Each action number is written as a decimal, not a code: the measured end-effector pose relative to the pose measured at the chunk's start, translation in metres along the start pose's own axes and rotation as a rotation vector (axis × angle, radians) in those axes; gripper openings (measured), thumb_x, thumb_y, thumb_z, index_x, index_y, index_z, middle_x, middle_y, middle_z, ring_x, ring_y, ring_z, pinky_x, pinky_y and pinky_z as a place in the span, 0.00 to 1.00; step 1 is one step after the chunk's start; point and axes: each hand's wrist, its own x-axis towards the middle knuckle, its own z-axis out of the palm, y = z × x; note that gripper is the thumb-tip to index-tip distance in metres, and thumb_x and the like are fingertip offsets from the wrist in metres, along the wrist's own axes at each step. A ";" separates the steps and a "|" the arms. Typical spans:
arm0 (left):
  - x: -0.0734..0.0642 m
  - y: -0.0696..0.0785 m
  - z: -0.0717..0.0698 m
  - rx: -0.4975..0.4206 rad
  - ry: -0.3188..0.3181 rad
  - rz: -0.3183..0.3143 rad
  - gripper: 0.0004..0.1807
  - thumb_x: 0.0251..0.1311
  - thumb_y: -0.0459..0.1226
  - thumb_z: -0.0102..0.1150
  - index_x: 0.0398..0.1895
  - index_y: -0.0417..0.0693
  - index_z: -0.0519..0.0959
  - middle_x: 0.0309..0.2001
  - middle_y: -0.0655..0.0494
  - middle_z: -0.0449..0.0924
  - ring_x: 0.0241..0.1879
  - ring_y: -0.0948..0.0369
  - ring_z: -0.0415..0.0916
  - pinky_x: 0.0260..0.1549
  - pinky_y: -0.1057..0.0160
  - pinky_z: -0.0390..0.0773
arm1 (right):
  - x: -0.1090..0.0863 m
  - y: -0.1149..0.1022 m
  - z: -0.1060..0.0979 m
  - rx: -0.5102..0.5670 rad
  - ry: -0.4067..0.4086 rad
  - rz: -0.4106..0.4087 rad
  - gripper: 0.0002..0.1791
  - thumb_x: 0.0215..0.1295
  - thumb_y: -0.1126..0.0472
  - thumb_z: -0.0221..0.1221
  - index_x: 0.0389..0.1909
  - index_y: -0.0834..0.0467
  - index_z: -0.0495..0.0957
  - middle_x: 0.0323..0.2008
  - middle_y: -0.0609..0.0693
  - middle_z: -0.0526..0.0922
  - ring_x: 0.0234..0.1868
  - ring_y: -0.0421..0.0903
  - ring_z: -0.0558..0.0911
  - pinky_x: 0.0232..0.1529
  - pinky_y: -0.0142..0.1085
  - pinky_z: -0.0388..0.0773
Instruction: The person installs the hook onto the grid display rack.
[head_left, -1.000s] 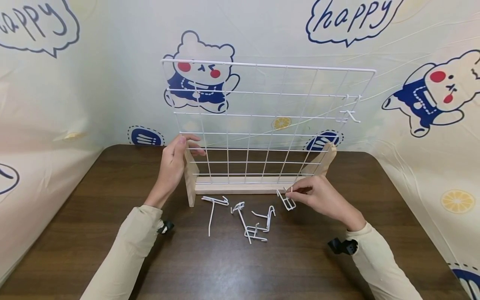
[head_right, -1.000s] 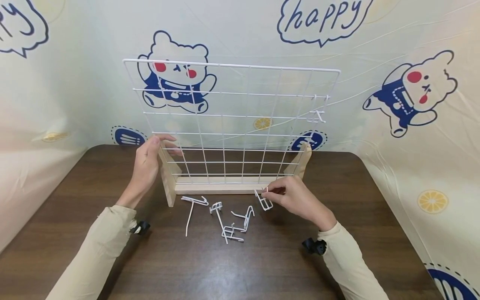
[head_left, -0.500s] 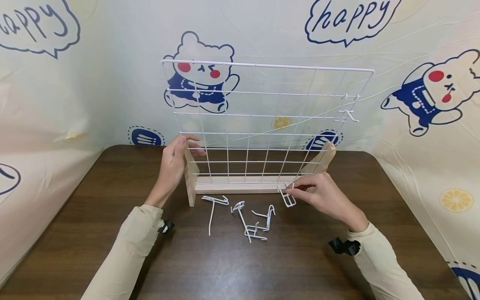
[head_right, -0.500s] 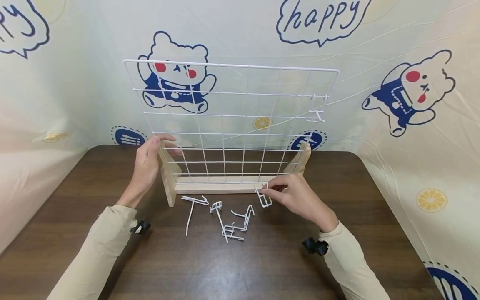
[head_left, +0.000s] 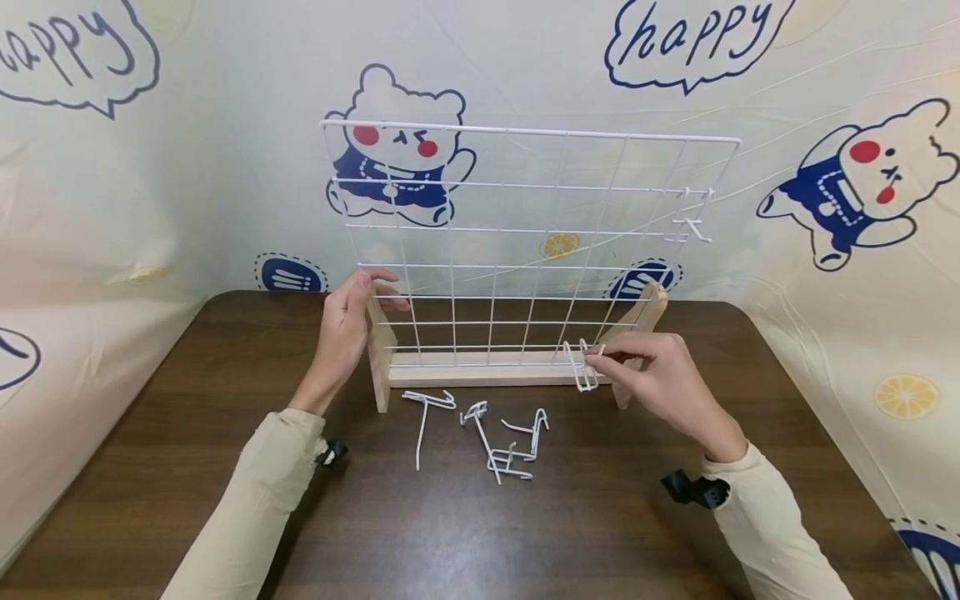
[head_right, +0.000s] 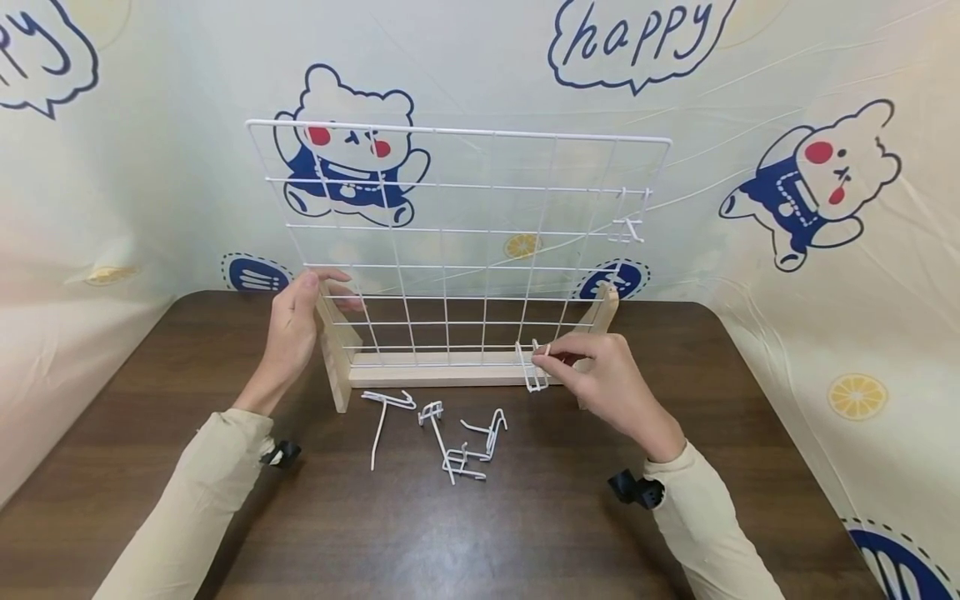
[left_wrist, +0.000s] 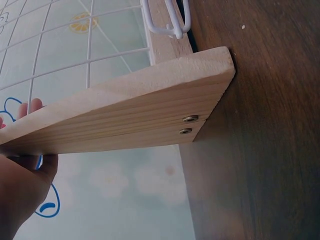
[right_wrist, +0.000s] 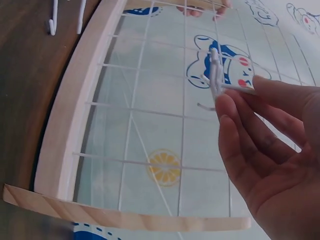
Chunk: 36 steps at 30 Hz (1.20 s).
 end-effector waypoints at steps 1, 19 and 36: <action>0.000 -0.002 0.000 0.000 0.000 0.000 0.22 0.80 0.38 0.33 0.50 0.32 0.77 0.37 0.26 0.80 0.36 0.45 0.84 0.46 0.59 0.83 | 0.000 0.000 -0.002 -0.008 0.029 -0.014 0.03 0.61 0.63 0.69 0.33 0.51 0.89 0.33 0.39 0.87 0.29 0.35 0.81 0.29 0.27 0.79; 0.000 -0.006 0.000 0.002 0.001 0.003 0.23 0.80 0.40 0.34 0.52 0.29 0.76 0.38 0.25 0.79 0.36 0.49 0.85 0.47 0.62 0.83 | 0.006 -0.025 -0.017 -0.007 0.328 -0.119 0.08 0.50 0.80 0.68 0.28 0.65 0.86 0.32 0.56 0.88 0.36 0.34 0.83 0.38 0.24 0.76; 0.001 -0.006 0.000 0.034 0.006 -0.001 0.24 0.80 0.40 0.33 0.53 0.29 0.75 0.40 0.25 0.79 0.38 0.51 0.85 0.47 0.63 0.82 | 0.012 -0.019 -0.018 0.006 0.512 -0.165 0.09 0.50 0.81 0.68 0.31 0.68 0.87 0.33 0.61 0.88 0.38 0.34 0.85 0.43 0.26 0.79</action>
